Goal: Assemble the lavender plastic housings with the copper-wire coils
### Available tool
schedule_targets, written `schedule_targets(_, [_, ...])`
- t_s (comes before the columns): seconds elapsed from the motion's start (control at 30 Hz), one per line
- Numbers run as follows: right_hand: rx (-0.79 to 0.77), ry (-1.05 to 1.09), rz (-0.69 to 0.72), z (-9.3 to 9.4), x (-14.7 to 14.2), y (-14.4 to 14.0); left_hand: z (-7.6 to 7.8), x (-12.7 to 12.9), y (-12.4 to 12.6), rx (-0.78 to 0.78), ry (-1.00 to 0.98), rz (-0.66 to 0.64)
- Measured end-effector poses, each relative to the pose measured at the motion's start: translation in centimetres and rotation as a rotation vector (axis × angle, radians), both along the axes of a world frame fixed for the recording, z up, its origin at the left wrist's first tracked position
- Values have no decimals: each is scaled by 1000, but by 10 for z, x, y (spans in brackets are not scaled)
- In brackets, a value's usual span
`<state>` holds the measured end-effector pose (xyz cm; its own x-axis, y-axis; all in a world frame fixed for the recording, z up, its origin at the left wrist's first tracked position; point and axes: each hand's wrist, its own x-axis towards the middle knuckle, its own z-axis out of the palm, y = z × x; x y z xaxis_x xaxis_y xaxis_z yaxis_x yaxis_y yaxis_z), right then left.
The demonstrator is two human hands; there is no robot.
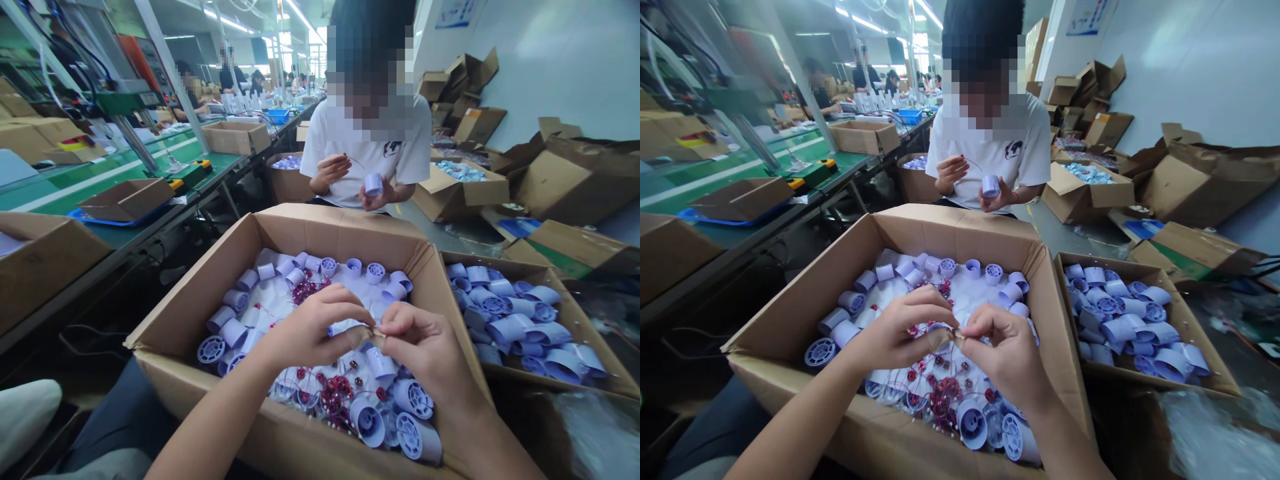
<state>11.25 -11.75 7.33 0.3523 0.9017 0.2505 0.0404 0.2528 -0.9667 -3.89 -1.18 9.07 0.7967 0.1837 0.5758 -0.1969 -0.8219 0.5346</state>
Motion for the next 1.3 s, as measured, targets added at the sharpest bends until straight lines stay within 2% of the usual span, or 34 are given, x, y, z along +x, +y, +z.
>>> schedule_targets(0.2, [57,-90,4,-3,1,-1,-1,1,-2,89,-41,14])
schedule_targets(0.47, [111,-278,-88,-3,-3,-4,-7,-1,-10,426,-136,189])
schedule_targets(0.57, [159,-364,-137,0,-5,-8,-8,-2,-13,453,-162,202])
schedule_targets(0.63, [201,-442,-187,2,-7,-11,-7,-2,-14,363,-202,189])
schedule_targets(0.73, [286,-598,-285,6,-10,-15,-4,0,-17,125,-248,149])
schedule_targets(0.9, [400,-913,-434,11,-13,-20,1,4,-24,-259,-134,50])
schedule_targets(1.0, [441,-1035,-485,9,-13,-22,3,6,-26,-437,-67,43])
schedule_targets(1.2, [502,-1111,-461,6,-11,-23,6,6,-25,-717,65,42])
schedule_targets(1.3, [504,-1111,-415,7,-10,-22,7,6,-23,-794,110,36])
